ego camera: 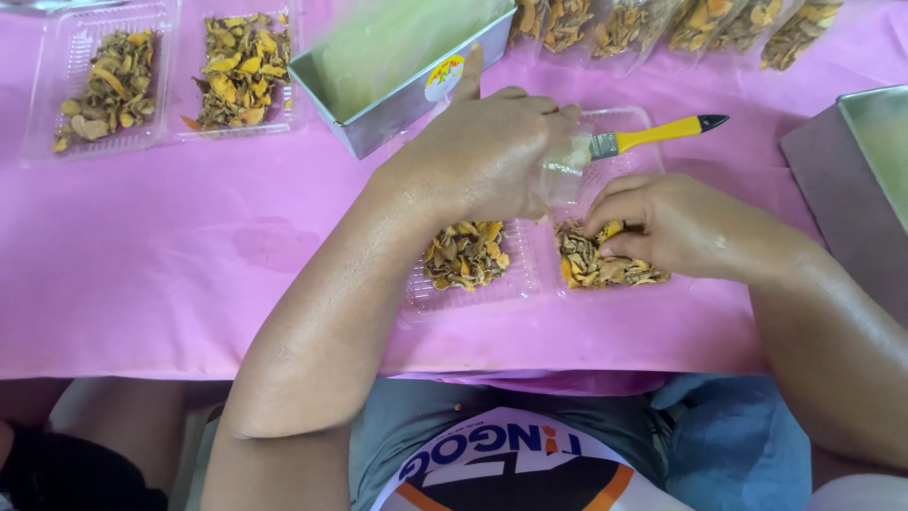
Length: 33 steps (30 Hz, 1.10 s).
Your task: The person sorts dried tea components by hand and with a brush into plastic containers, then transfers portions into clear plastic bags.
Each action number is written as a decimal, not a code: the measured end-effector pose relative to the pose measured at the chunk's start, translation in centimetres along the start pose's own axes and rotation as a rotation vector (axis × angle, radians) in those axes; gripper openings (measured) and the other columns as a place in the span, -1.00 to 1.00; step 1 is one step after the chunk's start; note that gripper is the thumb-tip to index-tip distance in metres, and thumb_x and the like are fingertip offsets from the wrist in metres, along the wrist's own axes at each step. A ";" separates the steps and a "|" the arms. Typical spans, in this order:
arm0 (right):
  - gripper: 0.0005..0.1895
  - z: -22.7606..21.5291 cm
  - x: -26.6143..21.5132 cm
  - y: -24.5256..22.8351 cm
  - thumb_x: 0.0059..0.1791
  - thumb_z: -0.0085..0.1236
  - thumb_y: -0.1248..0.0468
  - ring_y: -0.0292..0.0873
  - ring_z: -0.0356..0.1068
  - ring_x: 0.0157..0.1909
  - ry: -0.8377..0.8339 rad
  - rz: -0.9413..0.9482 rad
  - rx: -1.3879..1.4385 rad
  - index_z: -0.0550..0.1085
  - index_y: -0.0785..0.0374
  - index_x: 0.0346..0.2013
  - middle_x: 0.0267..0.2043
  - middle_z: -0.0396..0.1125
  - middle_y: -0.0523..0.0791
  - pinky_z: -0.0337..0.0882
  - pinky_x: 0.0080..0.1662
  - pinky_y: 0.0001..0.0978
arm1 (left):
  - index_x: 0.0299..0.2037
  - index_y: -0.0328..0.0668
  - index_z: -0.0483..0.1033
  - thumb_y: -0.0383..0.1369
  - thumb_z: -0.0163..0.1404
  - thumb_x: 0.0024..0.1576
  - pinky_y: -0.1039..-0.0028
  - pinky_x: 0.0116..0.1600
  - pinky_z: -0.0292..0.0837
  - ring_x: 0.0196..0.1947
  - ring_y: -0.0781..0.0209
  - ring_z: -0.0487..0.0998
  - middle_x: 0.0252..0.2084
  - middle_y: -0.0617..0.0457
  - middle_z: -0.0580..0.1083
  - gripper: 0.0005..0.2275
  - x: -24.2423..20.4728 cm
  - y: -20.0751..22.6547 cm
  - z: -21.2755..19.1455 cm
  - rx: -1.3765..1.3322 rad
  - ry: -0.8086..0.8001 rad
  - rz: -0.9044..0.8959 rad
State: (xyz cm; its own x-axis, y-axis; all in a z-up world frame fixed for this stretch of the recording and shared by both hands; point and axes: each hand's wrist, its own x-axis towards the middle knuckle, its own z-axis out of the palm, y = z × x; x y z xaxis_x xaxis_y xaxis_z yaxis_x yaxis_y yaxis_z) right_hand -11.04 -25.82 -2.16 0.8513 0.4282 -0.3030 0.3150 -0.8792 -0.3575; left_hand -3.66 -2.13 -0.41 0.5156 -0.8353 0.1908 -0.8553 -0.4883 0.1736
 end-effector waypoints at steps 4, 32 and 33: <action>-0.87 -0.4 -0.4 -0.5 -0.06 0.29 0.21 -0.29 0.54 -0.08 0.022 0.153 0.104 0.70 0.05 -0.24 -0.08 0.55 -0.33 0.43 0.05 -0.43 | 0.34 -0.12 0.30 -0.08 0.29 -0.12 -0.59 0.32 -0.43 0.15 -0.15 0.43 0.08 0.07 0.50 -0.22 0.2 0.2 0.0 -0.017 -0.054 -0.030; -0.72 0.7 -1.4 0.8 -0.06 0.25 0.33 -0.30 0.47 -0.27 0.184 0.138 0.185 0.66 0.07 -0.06 -0.22 0.52 -0.24 0.41 -0.16 -0.45 | 0.44 0.65 0.07 0.03 0.03 0.18 -0.58 0.34 -0.32 -0.04 -0.13 0.51 -0.33 0.06 0.47 -0.40 -0.4 1.3 -1.3 -0.098 -0.093 0.035; -0.74 0.6 -1.5 0.9 -0.07 0.28 0.33 -0.30 0.46 -0.30 0.229 0.149 0.222 0.68 0.09 -0.09 -0.27 0.51 -0.21 0.39 -0.17 -0.47 | 0.43 0.69 0.05 -0.07 0.11 0.12 -0.58 0.35 -0.36 0.04 -0.19 0.48 -0.28 0.06 0.50 -0.33 -0.4 1.5 -1.7 -0.119 -0.128 0.016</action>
State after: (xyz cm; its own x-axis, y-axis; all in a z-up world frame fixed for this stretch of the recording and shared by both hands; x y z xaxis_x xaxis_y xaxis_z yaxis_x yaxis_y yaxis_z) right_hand -12.31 -27.17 -2.54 0.9609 0.2187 -0.1698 0.1025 -0.8507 -0.5155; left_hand -5.08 -2.11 1.42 0.4850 -0.8716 0.0714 -0.8471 -0.4479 0.2860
